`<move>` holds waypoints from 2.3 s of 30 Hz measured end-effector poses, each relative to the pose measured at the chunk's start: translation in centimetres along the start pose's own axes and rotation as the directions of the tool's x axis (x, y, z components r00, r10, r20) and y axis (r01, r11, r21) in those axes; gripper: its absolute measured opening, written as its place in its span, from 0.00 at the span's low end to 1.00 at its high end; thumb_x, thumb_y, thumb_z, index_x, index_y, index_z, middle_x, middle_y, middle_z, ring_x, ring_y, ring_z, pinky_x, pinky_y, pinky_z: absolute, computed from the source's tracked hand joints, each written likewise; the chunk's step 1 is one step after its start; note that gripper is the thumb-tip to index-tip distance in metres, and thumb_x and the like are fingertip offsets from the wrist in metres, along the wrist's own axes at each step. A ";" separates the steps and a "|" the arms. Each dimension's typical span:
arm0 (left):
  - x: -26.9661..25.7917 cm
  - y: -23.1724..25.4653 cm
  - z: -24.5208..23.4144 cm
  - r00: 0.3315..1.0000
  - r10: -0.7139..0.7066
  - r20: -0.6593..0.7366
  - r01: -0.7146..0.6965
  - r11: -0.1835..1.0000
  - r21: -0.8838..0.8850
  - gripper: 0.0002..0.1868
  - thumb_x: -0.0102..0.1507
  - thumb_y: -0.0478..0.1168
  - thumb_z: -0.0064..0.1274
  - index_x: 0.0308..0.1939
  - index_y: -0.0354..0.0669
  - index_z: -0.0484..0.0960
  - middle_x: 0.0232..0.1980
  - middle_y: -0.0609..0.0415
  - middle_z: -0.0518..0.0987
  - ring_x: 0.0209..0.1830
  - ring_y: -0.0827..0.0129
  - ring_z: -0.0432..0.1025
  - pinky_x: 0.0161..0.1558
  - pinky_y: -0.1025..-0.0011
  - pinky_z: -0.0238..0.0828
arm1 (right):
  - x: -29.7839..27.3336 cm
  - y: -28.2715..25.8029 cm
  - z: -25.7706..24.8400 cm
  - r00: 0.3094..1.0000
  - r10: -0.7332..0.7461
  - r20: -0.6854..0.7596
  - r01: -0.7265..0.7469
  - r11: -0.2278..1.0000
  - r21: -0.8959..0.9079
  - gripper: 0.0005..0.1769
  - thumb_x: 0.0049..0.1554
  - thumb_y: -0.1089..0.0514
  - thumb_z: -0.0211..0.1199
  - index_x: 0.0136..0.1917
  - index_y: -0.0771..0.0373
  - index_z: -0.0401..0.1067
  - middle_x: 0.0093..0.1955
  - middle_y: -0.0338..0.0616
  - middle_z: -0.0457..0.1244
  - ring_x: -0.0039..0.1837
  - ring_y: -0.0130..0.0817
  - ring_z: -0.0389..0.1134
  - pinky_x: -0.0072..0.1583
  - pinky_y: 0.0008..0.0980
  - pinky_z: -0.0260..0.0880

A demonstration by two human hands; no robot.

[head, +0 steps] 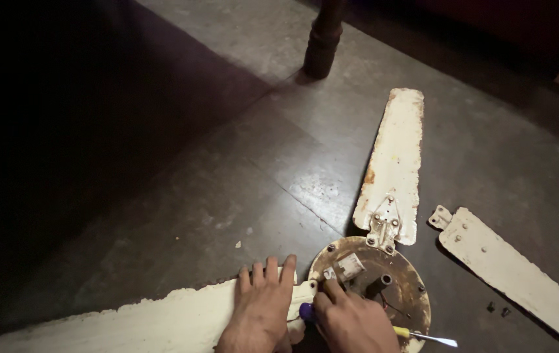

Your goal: The person attaches fan blades to the central motor housing using a screwdriver. They position each blade and tighten the screws to secure them to the hub.

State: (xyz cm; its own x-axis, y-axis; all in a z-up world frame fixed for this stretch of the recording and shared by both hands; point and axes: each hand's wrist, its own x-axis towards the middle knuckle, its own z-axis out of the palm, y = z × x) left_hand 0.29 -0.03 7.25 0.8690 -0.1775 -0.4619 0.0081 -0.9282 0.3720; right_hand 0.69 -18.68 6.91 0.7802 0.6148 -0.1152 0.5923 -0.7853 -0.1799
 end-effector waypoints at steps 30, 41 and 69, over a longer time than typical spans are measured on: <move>0.5 -0.6 1.5 0.998 -0.012 -0.058 0.014 0.999 0.032 0.75 0.32 0.41 0.81 0.77 0.45 0.49 0.67 0.45 0.63 0.71 0.45 0.55 0.72 0.45 0.45 | 2.0 -2.5 -1.7 0.968 0.157 0.196 -0.177 0.980 0.089 0.12 0.47 0.53 0.69 0.39 0.64 0.76 0.46 0.60 0.67 0.45 0.55 0.73 0.47 0.48 0.76; 0.4 -0.6 1.2 0.999 -0.023 0.035 0.022 0.999 0.037 0.84 0.32 0.45 0.84 0.80 0.47 0.38 0.74 0.40 0.56 0.78 0.41 0.47 0.76 0.43 0.38 | -0.6 -1.0 -5.9 0.929 0.327 0.171 -0.353 0.924 0.150 0.24 0.51 0.34 0.76 0.47 0.54 0.81 0.44 0.48 0.73 0.46 0.44 0.76 0.49 0.41 0.76; -1.0 2.5 4.2 0.857 -0.186 -0.481 -0.185 0.760 -0.623 0.11 0.48 0.36 0.70 0.34 0.41 0.91 0.30 0.47 0.84 0.31 0.59 0.81 0.36 0.66 0.77 | -9.5 9.7 -9.0 0.650 0.759 0.016 -0.225 0.173 0.959 0.43 0.63 0.30 0.40 0.55 0.74 0.74 0.58 0.53 0.71 0.64 0.39 0.68 0.68 0.42 0.61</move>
State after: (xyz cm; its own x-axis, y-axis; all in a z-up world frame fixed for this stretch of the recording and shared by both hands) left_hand -2.62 -3.59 5.28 0.9809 0.1780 -0.0778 0.1541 -0.4686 0.8699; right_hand 0.88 -32.77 15.08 0.9541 -0.1954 -0.2269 -0.2661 -0.2054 -0.9418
